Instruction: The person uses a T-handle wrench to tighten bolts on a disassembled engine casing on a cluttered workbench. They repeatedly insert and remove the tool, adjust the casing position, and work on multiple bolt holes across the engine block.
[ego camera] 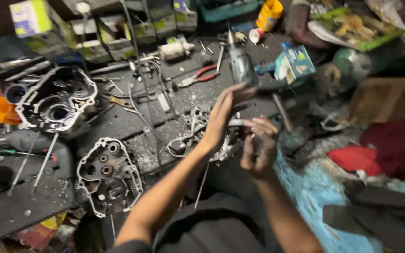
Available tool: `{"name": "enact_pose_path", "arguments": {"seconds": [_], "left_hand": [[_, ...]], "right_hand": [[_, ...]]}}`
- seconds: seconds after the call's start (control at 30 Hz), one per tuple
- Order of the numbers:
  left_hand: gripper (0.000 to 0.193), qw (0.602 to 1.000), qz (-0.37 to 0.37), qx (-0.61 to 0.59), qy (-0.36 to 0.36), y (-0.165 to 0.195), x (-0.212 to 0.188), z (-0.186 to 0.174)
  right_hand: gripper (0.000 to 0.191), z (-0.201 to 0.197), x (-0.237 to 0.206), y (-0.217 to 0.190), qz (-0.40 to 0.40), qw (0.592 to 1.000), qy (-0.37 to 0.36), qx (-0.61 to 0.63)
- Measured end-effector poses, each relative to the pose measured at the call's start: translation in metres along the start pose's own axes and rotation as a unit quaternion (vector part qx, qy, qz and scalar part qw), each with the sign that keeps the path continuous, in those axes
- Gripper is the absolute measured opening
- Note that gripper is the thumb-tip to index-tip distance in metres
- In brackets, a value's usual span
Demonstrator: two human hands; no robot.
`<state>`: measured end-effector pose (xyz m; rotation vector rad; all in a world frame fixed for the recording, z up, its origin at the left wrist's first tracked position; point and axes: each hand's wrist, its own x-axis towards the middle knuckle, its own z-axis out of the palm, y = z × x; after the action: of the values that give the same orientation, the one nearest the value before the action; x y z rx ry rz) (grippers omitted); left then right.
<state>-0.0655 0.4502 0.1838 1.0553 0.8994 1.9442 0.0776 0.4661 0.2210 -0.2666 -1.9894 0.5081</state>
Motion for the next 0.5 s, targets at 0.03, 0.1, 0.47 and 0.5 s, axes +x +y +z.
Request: {"name": "enact_pose_path", "arguments": {"seconds": [0.03, 0.1, 0.47, 0.5], "left_hand": [[0.066, 0.999, 0.021, 0.020, -0.017, 0.021, -0.020, -0.008], [0.101, 0.989, -0.006, 0.099, -0.105, 0.052, -0.063, -0.017], [0.043, 0.976, 0.123, 0.151, -0.100, -0.004, -0.061, -0.007], [0.041, 0.974, 0.119, 0.129, -0.144, -0.005, -0.052, -0.011]], "right_hand": [[0.021, -0.016, 0.004, 0.012, -0.041, 0.994, -0.097, -0.033], [0.033, -0.032, 0.009, 0.035, -0.137, 0.960, -0.221, -0.106], [0.021, -0.040, 0.001, 0.014, -0.114, 0.907, -0.306, -0.266], [0.026, -0.037, -0.004, 0.001, -0.111, 0.915, -0.272, -0.277]]}}
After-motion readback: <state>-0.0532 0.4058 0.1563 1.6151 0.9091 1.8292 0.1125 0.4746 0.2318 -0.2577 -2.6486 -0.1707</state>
